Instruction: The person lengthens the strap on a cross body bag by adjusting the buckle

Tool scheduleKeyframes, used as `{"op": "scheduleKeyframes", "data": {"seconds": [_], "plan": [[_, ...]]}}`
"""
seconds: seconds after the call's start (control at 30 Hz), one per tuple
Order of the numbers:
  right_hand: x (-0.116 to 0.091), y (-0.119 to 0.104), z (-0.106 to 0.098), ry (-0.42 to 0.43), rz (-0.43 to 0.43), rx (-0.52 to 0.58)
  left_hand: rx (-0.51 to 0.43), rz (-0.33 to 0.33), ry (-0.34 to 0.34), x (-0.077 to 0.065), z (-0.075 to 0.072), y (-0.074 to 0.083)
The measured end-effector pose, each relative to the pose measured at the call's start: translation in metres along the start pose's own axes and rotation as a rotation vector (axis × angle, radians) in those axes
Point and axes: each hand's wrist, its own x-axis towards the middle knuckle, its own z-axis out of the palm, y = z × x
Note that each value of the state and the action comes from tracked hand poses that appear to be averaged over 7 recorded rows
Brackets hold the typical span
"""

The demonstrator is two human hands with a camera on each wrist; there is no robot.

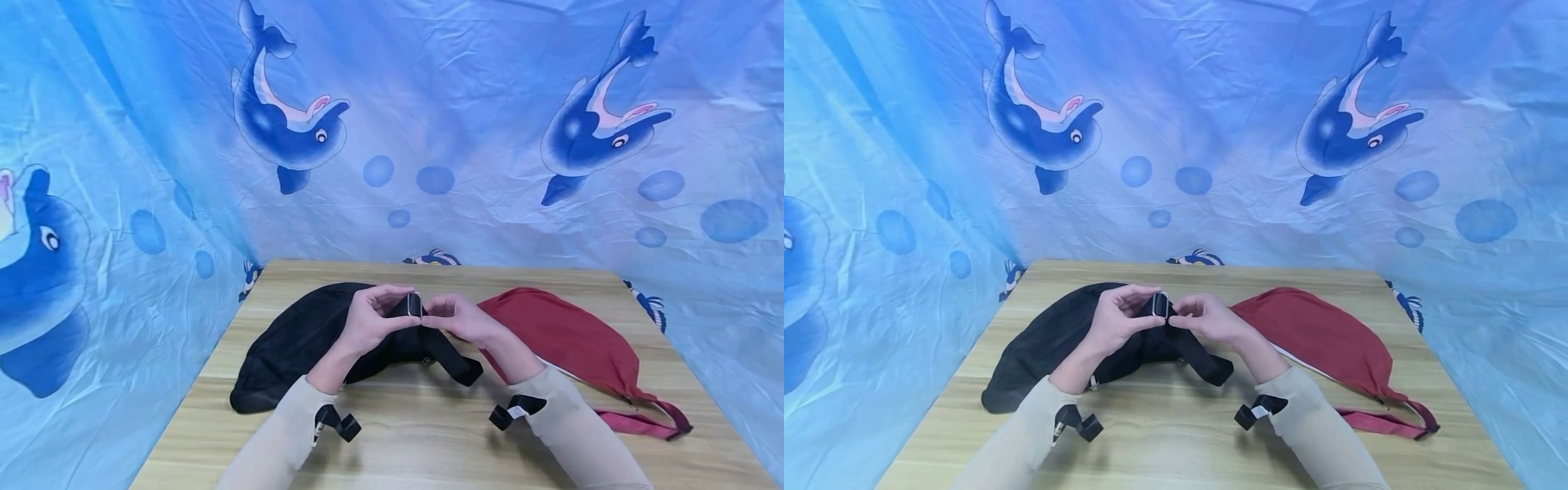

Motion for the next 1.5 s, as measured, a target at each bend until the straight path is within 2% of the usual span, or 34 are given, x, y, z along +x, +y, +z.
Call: {"op": "scheduleKeyframes", "data": {"seconds": [0.13, 0.23, 0.3, 0.37, 0.43, 0.6, 0.7, 0.87, 1.07, 1.27, 1.5], "plan": [[-0.004, -0.006, 0.0, 0.159, -0.121, -0.108, 0.042, 0.004, 0.017, -0.001, -0.001, -0.003], [-0.008, -0.017, 0.002, 0.261, -0.293, -0.153, 0.068, 0.033, 0.021, -0.002, -0.002, -0.006], [-0.009, -0.024, 0.002, 0.255, -0.377, -0.175, 0.081, 0.06, 0.019, -0.001, -0.003, -0.006], [-0.009, -0.031, 0.002, 0.222, -0.422, -0.209, 0.097, 0.077, 0.015, -0.001, -0.003, -0.006], [-0.01, -0.035, 0.001, 0.196, -0.424, -0.242, 0.115, 0.084, 0.011, -0.001, -0.002, -0.005], [-0.009, -0.043, -0.003, 0.121, -0.416, -0.247, 0.15, 0.076, 0.015, -0.004, -0.002, -0.004], [-0.007, -0.047, -0.005, 0.086, -0.43, -0.304, 0.169, 0.075, 0.012, -0.006, -0.002, -0.004], [-0.005, -0.05, -0.008, 0.019, -0.421, -0.398, 0.214, 0.092, -0.048, -0.008, -0.001, -0.002], [-0.001, -0.052, -0.012, -0.054, -0.368, -0.351, 0.236, 0.091, -0.119, -0.009, 0.0, -0.002], [-0.001, -0.055, -0.013, -0.074, -0.37, -0.381, 0.238, 0.097, -0.105, -0.007, -0.001, -0.003], [0.001, -0.056, -0.013, -0.077, -0.327, -0.27, 0.241, 0.12, -0.091, -0.004, -0.005, -0.001]]}}
